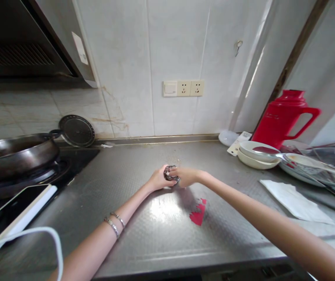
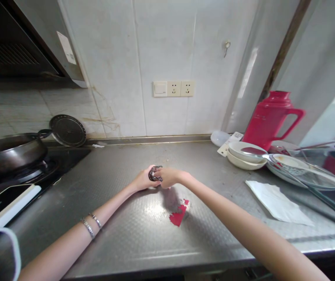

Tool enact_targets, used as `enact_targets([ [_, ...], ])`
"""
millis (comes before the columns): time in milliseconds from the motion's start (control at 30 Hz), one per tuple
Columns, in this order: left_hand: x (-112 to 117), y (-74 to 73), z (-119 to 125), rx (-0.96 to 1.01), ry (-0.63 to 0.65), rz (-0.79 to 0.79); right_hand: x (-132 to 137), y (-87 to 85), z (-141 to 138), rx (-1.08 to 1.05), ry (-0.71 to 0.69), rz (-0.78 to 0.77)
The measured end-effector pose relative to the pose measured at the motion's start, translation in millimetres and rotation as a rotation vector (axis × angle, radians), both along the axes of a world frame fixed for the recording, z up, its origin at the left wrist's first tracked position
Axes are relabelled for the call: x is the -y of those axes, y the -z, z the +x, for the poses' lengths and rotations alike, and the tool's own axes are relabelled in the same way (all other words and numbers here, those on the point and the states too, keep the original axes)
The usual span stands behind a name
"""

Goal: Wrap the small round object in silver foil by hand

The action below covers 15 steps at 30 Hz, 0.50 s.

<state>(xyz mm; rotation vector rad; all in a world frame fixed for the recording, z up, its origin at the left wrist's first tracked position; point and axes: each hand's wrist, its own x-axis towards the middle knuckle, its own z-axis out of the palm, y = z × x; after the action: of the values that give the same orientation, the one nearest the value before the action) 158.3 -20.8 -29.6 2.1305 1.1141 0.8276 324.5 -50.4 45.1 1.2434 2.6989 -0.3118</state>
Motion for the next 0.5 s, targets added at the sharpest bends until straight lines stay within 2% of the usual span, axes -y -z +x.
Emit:
enact_targets([
  [267,0.3,-0.2,-0.5,-0.021,-0.025,0.040,10.0,4.7,-8.5,0.124,0.135,0.249],
  [367,0.5,0.4,-0.1,-0.024,-0.027,0.045,8.7,4.5,-2.1,0.097,0.128,0.218],
  [500,-0.1,1.5,-0.1,-0.029,-0.022,0.038,6.0,2.8,4.8,-0.004,0.009,0.099],
])
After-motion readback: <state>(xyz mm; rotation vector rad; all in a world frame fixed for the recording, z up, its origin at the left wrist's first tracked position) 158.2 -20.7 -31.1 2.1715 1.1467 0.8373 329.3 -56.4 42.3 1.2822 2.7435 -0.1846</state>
